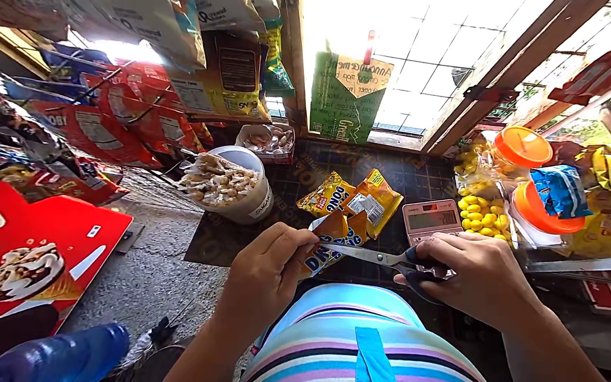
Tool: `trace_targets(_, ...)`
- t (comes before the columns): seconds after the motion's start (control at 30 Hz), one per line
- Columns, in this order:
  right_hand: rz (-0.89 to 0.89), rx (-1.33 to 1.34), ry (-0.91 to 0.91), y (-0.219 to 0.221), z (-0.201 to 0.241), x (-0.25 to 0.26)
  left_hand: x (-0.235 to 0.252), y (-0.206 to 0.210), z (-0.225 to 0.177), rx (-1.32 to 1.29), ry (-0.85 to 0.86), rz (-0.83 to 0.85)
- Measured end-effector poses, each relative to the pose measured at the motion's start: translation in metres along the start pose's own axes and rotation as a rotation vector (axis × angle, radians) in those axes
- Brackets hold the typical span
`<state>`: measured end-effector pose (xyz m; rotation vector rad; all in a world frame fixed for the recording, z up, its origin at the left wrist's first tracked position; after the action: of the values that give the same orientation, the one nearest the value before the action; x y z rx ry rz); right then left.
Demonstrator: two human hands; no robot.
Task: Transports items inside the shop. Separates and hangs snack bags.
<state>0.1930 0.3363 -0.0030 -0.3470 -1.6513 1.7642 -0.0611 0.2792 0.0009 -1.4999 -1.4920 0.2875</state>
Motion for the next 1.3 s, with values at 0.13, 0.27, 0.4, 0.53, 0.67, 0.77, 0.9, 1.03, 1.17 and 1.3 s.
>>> trace_targets(0.13,0.001,-0.032,-0.007,-0.003,0.0,0.002,0.003,0.001,-0.001,0.015,0.013,0.001)
trace_targets(0.27,-0.002,-0.05,-0.014,-0.006,-0.001,0.003,0.004,0.003,-0.002,0.044,0.024,-0.002)
trace_targets(0.4,-0.004,-0.075,-0.018,-0.006,-0.001,0.004,0.006,0.004,-0.005,0.069,0.029,0.005)
trace_targets(0.53,-0.005,-0.107,-0.023,-0.008,0.0,0.005,0.007,0.005,-0.007,0.109,0.04,0.018)
trace_targets(0.67,0.003,-0.159,-0.031,-0.013,0.004,0.006,0.008,0.007,-0.008,0.163,0.04,0.048)
trace_targets(0.77,0.0,-0.182,-0.033,-0.016,0.005,0.007,0.009,0.008,-0.01,0.197,0.045,0.056)
trace_targets(0.9,-0.004,-0.197,-0.039,-0.018,0.006,0.009,0.011,0.008,-0.012,0.234,0.054,0.059)
trace_targets(1.03,-0.023,-0.18,-0.06,-0.017,0.006,0.01,0.011,0.007,-0.013,0.251,0.057,0.039)
trace_targets(1.17,-0.022,-0.144,-0.072,-0.015,0.004,0.009,0.011,0.006,-0.013,0.239,0.062,0.013)
trace_targets(1.3,-0.027,-0.116,-0.076,-0.013,0.003,0.009,0.012,0.006,-0.014,0.228,0.07,-0.002)
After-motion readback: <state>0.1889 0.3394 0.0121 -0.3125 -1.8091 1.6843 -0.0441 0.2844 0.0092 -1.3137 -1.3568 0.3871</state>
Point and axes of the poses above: each hand's wrist, its own x-axis towards the middle knuckle, its own y-axis out of the palm, z = x × y, the point moved 6 cm from there along x, towards the middle knuckle, and after that the axes turned 11 degrees about z, right-handed, at the moved point
